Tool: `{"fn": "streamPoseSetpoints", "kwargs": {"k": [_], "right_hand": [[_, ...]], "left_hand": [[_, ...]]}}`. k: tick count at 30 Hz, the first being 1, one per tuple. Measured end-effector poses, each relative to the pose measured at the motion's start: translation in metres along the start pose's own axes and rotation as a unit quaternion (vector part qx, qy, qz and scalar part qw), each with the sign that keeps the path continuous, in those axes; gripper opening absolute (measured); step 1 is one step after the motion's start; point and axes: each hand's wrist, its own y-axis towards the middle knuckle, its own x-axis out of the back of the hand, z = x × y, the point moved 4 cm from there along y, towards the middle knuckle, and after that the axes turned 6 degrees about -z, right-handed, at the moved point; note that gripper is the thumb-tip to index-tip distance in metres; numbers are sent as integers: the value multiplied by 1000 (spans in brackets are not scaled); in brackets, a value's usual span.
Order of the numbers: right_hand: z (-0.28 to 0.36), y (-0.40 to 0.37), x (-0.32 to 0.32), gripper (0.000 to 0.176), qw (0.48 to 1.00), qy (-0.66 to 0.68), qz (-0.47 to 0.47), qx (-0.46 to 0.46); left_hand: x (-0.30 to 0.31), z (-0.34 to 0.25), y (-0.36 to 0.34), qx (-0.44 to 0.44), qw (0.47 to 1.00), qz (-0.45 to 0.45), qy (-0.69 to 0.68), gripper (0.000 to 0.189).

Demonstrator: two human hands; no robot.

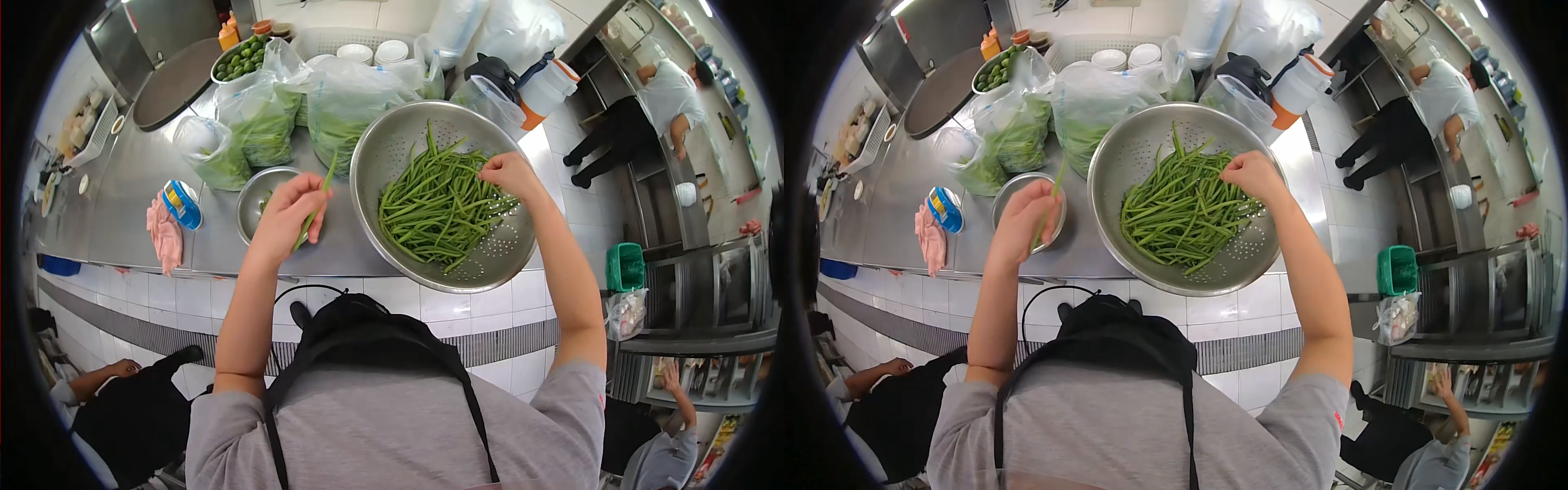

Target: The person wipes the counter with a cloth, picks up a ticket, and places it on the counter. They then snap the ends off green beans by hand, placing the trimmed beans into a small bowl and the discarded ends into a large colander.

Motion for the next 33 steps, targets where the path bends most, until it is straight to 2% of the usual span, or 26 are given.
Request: {"fn": "streamPoseSetpoints", "kwargs": {"k": [1,2,4,6,8,9,10,12,13,14,16,18,21,22,24,28,30,32,33], "right_hand": [[0,2,-3,29,997,-74,-4,26],[0,4,-10,29,997,-77,-3,26],[5,6,-36,31,976,-206,55,49],[0,7,-53,33,972,-226,56,25],[-1,13,-62,31,973,-199,70,90],[2,13,-56,29,987,-130,71,64],[5,12,-51,29,986,-134,77,65],[12,7,-33,24,989,51,106,-92],[30,-1,-22,18,975,131,131,-119],[40,-4,-13,18,976,127,133,-117],[62,-8,1,16,966,188,153,-87],[88,-14,10,14,975,151,148,-62],[128,-18,19,14,991,46,115,39],[139,-18,17,14,990,45,122,46],[165,-17,12,16,981,82,103,145],[222,-16,-13,15,959,123,146,209],[250,-19,-33,18,955,92,157,236],[272,-21,-59,22,929,49,171,324],[278,-22,-73,22,928,51,174,325]], "left_hand": [[6,4,-7,12,1000,-17,-8,12],[11,7,-11,24,999,-33,-17,11],[17,11,-18,21,999,-32,-27,11],[22,14,-26,17,999,-33,-36,10],[27,16,-31,11,999,-45,-28,10],[30,18,-33,11,998,-51,-33,10],[33,21,-36,20,998,-56,-36,10],[38,25,-40,30,997,-64,-41,10],[38,28,-41,34,996,-64,-51,10],[39,31,-42,39,995,-64,-62,10],[37,34,-43,41,995,-61,-74,9],[37,34,-45,41,994,-61,-83,9],[40,33,-50,37,994,-63,-81,9],[43,31,-52,35,993,-72,-82,9],[48,29,-58,36,992,-89,-84,9],[65,25,-72,7,988,-130,-88,11],[76,25,-79,-6,985,-149,-86,11],[86,23,-87,-14,980,-179,-89,11],[89,22,-90,-16,976,-194,-93,12]]}}
